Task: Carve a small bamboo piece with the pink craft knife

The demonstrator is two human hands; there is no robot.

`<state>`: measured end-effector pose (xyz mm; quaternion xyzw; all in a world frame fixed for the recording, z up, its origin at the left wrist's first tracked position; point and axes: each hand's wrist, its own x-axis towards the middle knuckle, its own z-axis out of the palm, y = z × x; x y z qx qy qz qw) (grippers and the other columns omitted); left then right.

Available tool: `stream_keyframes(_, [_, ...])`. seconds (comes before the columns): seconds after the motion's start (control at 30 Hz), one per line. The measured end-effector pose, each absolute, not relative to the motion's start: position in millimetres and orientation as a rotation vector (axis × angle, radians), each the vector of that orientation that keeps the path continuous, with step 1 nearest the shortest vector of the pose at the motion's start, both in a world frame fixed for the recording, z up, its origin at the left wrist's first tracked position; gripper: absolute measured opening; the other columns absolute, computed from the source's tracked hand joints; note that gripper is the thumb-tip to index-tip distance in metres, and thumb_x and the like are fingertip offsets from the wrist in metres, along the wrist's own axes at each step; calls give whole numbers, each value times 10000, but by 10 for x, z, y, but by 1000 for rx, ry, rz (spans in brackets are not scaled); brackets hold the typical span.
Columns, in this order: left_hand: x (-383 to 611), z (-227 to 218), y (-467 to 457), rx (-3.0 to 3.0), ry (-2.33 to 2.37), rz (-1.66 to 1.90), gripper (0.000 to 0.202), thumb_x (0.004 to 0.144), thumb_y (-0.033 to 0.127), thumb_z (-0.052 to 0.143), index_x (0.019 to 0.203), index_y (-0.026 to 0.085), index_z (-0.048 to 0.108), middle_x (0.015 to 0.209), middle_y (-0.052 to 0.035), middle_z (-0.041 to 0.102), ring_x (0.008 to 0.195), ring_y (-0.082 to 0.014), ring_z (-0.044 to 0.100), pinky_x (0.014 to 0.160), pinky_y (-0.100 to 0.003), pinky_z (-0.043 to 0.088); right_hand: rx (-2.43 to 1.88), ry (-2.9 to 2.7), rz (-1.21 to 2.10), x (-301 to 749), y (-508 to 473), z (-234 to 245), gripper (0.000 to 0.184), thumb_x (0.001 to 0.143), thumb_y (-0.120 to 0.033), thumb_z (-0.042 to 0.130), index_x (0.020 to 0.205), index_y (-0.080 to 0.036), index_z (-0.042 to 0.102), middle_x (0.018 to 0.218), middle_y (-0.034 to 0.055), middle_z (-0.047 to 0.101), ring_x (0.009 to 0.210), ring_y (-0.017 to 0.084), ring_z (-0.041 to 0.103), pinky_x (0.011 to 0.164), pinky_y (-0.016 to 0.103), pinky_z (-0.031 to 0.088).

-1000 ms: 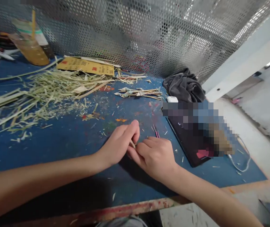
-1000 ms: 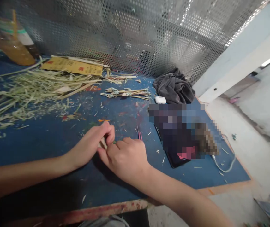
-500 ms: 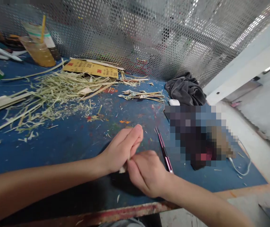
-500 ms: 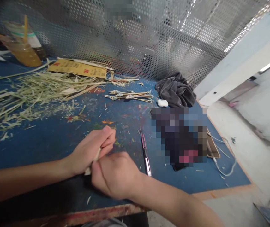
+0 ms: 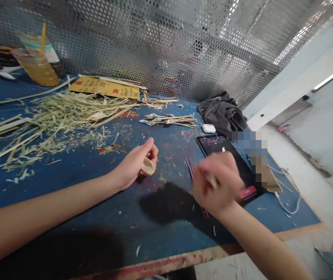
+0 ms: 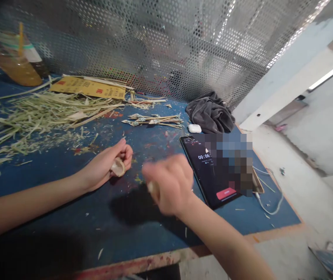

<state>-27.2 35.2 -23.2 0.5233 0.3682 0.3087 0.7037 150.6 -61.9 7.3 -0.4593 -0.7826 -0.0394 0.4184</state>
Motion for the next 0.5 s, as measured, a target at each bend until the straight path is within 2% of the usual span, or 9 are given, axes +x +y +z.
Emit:
stream_keyframes(0.03, [-267,-232,354,1195,850,701,539,858,688,444,648,192,424,532,33,415,422,-80,362,396,-195,249,-1223,-1873,-157,1489,-519,-1,290,978,-279,401,1175,-141,564,1031,177,609,977,274,591,801,436,482])
stream_keyframes(0.07, [-259,-226,350,1234,879,715,525,868,679,425,668,194,428,548,36,412,431,-84,367,404,-198,261,-1369,-1762,-210,1453,-431,-77,351,953,-262,457,1267,-112,506,1196,223,546,1133,310,533,885,465,462])
stream_keyframes(0.1, [-252,-217,341,1268,905,731,509,878,666,409,687,195,433,567,38,414,447,-88,373,417,-202,276,-1464,-1797,-130,1407,-365,-145,428,941,-293,494,1313,-82,464,1283,248,493,1210,326,485,925,467,449])
stream_keyframes(0.13, [-246,-205,330,1314,930,750,489,888,645,402,699,195,439,588,38,420,471,-93,384,433,-204,290,-1512,-1897,16,1356,-328,-198,416,942,-334,505,1273,-82,497,1244,229,534,1170,309,516,910,441,458])
stream_keyframes(0.2, [-238,-177,303,1474,965,773,445,904,579,408,689,191,444,623,34,437,532,-103,401,476,-210,310,-1576,-2067,329,1260,-333,-251,370,926,-463,521,1061,-130,607,1011,133,643,952,252,600,796,364,477])
stream_keyframes(0.27, [-236,-148,264,1667,966,774,417,923,512,398,665,187,440,636,33,438,573,-111,405,515,-220,320,-1590,-2124,566,1188,-404,-249,408,867,-574,565,869,-170,621,794,46,642,730,189,584,658,290,433])
stream_keyframes(0.3, [-235,-137,240,1749,954,771,411,935,493,376,665,188,438,637,34,432,584,-115,410,528,-226,326,-1578,-2111,646,1164,-443,-237,411,848,-590,582,825,-180,611,745,23,627,674,165,561,620,268,399])
stream_keyframes(0.37, [-236,-125,187,1837,904,769,419,959,485,334,677,192,435,649,35,427,598,-120,425,549,-237,340,-1489,-2052,769,1139,-503,-214,348,885,-526,561,780,-194,581,700,-11,598,618,123,519,592,238,348])
stream_keyframes(0.5, [-252,-151,139,1938,750,841,476,992,514,283,672,190,421,700,23,442,637,-119,449,596,-244,364,-1318,-1912,876,1155,-521,-207,333,975,-322,376,673,-196,439,633,-35,503,573,87,430,579,221,294])
